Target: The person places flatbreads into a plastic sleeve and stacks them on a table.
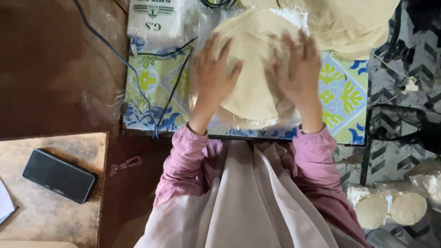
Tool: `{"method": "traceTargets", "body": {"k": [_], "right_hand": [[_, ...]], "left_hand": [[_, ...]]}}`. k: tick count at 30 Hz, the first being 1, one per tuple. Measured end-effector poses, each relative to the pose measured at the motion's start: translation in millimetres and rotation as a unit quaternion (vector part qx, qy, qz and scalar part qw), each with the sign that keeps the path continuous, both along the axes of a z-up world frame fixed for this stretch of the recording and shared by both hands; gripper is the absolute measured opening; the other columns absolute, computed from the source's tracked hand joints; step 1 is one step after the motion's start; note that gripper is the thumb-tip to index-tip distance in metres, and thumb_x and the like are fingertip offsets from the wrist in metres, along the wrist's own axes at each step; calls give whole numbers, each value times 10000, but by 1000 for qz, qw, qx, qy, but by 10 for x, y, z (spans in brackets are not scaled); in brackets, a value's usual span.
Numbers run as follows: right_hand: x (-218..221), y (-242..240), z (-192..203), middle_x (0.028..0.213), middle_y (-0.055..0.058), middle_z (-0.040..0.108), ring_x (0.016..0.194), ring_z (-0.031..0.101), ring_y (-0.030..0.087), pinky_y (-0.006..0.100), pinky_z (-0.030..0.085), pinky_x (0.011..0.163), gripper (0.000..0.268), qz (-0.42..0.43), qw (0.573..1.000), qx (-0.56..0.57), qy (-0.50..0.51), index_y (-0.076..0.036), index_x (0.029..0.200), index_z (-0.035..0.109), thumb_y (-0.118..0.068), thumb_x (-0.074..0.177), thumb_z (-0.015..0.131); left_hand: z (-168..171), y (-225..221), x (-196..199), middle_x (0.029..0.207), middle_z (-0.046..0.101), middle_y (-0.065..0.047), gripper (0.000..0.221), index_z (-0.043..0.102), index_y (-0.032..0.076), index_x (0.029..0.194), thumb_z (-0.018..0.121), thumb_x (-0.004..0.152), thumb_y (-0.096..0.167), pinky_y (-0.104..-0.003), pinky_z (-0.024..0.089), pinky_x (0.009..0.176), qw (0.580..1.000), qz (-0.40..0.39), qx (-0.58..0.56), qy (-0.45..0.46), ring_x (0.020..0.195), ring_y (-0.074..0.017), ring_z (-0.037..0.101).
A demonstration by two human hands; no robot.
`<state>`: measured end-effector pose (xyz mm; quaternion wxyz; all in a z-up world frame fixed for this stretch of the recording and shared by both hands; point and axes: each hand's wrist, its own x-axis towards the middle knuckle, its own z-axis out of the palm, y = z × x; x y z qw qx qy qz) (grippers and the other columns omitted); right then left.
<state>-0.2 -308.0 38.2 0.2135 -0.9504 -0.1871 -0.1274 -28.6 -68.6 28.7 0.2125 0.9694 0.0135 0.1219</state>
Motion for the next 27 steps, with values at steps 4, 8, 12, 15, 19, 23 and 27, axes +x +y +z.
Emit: {"method": "traceTargets", "body": {"k": [4,8,12,15,19,23,27], "right_hand": [[-120,191,172,1676,233,315,1536,215,453,703,162,1126,672,-54,995,-2,89,-211,1585,471,-435,1003,724],[-144,11,47,1707,223,283,1597,210,407,553,234,1243,750,-14,991,90,98,-163,1603,436,-387,975,780],[-94,-342,-273,1770,143,282,1677,234,314,427,244,1363,708,44,971,210,101,-118,1630,451,-177,1014,793],[-185,-355,-310,1764,145,88,1648,181,276,391,328,1269,714,108,869,437,204,-58,1637,310,-97,1025,677],[-171,-417,-397,1781,137,104,1664,194,252,364,268,1323,725,115,899,383,179,-45,1665,295,-19,1036,655],[-179,-396,-315,1762,158,174,1650,209,258,376,256,1312,710,74,920,343,175,-40,1641,358,-90,1014,688],[-371,-220,98,1673,229,298,1582,187,333,437,247,1278,685,-8,993,119,-12,-46,1534,505,-161,923,794]], "left_hand": [[-192,59,-73,1658,318,-94,745,389,198,1577,632,981,574,-637,215,1172,999,6,15,-34,1541,-361,266],[-527,271,-118,1689,314,-116,717,318,143,1627,538,1075,543,-538,282,1261,990,-26,-119,-74,1571,-379,309],[-820,505,-165,1669,424,-120,544,420,163,1609,376,1141,435,-548,278,1285,987,35,-150,-52,1555,-375,371],[-810,885,-225,1575,458,-145,578,488,127,1526,451,1073,483,-672,182,1195,972,234,-2,20,1463,-357,412],[-1210,1236,-344,1555,478,-194,628,511,29,1479,527,1046,484,-641,247,1152,953,280,106,-46,1424,-375,441],[-945,1244,-406,1376,641,-163,334,650,55,1291,556,1037,251,-518,413,1074,969,235,26,-71,1278,-351,590],[3,801,-633,1047,795,-119,154,616,26,1046,498,1077,121,-372,583,800,924,64,-359,-113,919,-263,784]]}}
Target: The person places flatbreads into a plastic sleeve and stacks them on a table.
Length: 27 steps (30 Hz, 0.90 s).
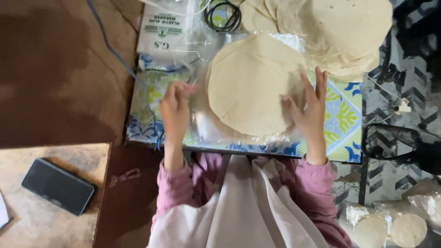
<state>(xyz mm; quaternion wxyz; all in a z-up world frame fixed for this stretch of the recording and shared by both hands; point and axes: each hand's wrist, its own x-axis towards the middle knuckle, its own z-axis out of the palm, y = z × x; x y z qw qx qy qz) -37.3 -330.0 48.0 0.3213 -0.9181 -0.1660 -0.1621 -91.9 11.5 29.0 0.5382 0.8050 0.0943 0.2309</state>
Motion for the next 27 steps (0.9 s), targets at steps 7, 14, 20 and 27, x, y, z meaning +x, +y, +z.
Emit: {"method": "traceTargets", "body": {"k": [7,14,20,27], "right_hand": [[-492,366,418,1639,144,452,1541,408,313,440,288,1304,931,353,719,485,350,-125,1675,320,-493,942,761],[5,389,466,1330,100,674,1228,651,262,433,556,1049,485,197,814,449,310,-89,1382,590,-330,976,697],[247,-300,-215,896,64,722,741,673,153,308,552,645,101,31,811,520,265,-21,930,703,-65,1014,738],[71,-596,-365,729,73,674,587,631,123,255,498,526,168,-27,861,322,392,20,870,694,-97,967,766]], "left_hand": [[405,-717,-417,1215,659,-187,256,522,58,1304,419,1112,191,-365,558,729,729,-334,-597,-17,948,-265,703],[512,-610,180,1315,659,-211,298,519,3,1294,424,1130,233,-430,653,824,724,-341,-594,76,1080,-326,738],[-21,-262,721,950,744,-117,243,684,-8,1056,548,1046,193,-290,601,650,987,-63,-144,14,737,-206,753],[-193,-203,896,636,706,-97,288,728,25,792,699,935,273,-332,520,526,994,14,25,108,450,-206,648]]}}
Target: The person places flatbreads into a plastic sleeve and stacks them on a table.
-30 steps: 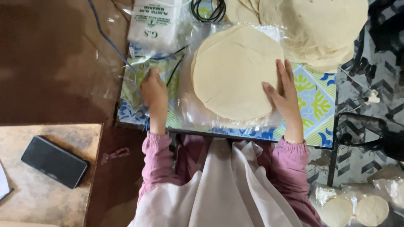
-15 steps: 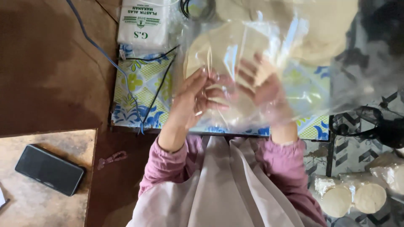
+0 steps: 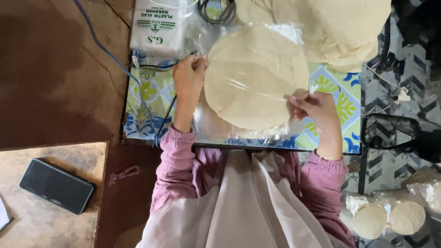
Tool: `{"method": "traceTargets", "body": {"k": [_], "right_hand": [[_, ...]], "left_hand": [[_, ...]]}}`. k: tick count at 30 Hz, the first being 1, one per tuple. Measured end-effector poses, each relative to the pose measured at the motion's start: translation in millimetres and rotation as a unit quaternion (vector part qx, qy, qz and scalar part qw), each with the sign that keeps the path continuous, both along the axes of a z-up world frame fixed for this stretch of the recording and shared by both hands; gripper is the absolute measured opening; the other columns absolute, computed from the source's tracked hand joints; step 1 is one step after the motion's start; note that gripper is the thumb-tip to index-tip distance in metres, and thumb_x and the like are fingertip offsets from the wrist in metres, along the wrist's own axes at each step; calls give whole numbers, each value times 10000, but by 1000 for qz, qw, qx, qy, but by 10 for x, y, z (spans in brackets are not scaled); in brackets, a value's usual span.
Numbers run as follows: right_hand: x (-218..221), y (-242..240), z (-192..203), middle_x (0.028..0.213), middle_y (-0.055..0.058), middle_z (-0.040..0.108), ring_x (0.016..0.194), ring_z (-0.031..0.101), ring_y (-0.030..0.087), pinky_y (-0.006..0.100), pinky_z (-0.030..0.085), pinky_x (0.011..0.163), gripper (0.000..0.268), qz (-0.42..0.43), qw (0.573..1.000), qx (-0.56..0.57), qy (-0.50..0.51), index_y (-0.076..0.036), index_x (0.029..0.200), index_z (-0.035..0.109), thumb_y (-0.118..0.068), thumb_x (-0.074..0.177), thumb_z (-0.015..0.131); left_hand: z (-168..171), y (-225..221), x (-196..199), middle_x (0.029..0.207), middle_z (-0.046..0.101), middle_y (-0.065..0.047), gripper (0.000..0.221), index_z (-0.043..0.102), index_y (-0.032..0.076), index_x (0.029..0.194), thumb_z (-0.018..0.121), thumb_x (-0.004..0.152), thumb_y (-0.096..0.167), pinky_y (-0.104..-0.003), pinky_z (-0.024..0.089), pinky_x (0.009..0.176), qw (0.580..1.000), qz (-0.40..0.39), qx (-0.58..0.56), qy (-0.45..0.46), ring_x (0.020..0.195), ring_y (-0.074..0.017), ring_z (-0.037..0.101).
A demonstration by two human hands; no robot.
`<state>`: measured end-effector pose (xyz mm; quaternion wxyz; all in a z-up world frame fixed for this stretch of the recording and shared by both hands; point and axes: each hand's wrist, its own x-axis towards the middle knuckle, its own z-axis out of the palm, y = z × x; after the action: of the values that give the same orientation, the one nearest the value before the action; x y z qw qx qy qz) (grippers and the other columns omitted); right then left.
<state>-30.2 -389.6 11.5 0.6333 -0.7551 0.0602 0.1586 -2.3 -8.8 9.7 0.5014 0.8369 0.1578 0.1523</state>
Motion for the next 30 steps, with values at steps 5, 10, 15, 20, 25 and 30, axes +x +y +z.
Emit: {"method": "traceTargets", "body": {"k": [5,10,15,20,25,30], "right_hand": [[54,-2,249,828,63,729,638,647,94,225,481,558,233,62,996,3,-67,15,1125,684,3,894,712],[331,232,408,850,50,731,659,660,83,214,482,557,269,-80,989,20,-127,-35,1276,623,-72,1027,717],[456,297,273,739,24,669,584,587,75,219,427,504,278,-71,986,41,-146,-67,1162,552,-5,954,727],[428,138,88,731,1,627,589,541,64,215,409,523,143,-39,991,-18,-130,-29,1142,675,-32,1001,702],[385,95,188,719,-14,611,606,529,84,238,407,551,199,1,984,-94,-149,-48,1172,732,-151,1002,738],[313,447,656,1290,211,645,1235,558,408,507,439,1039,590,-44,760,-440,-476,-94,1358,678,-315,883,950]], "left_hand": [[-334,145,124,668,725,-128,303,756,14,732,770,850,293,-387,521,643,991,-13,114,-65,594,-267,679],[78,69,28,622,719,-104,295,744,7,738,732,855,278,-336,536,621,998,-45,44,-17,526,-205,685],[-16,95,15,571,662,-59,376,718,1,767,732,914,346,-303,468,444,992,-56,-91,70,431,-118,592],[134,28,-189,558,654,-46,417,676,25,729,753,917,389,-344,497,514,998,-26,2,63,479,-183,639],[331,-42,-279,739,693,-79,454,667,50,795,787,886,478,-441,523,684,983,8,106,152,707,-299,692],[336,-179,-207,1467,521,-174,486,564,90,1373,732,1029,390,-514,400,1170,939,45,285,-189,1369,-387,462]]}}
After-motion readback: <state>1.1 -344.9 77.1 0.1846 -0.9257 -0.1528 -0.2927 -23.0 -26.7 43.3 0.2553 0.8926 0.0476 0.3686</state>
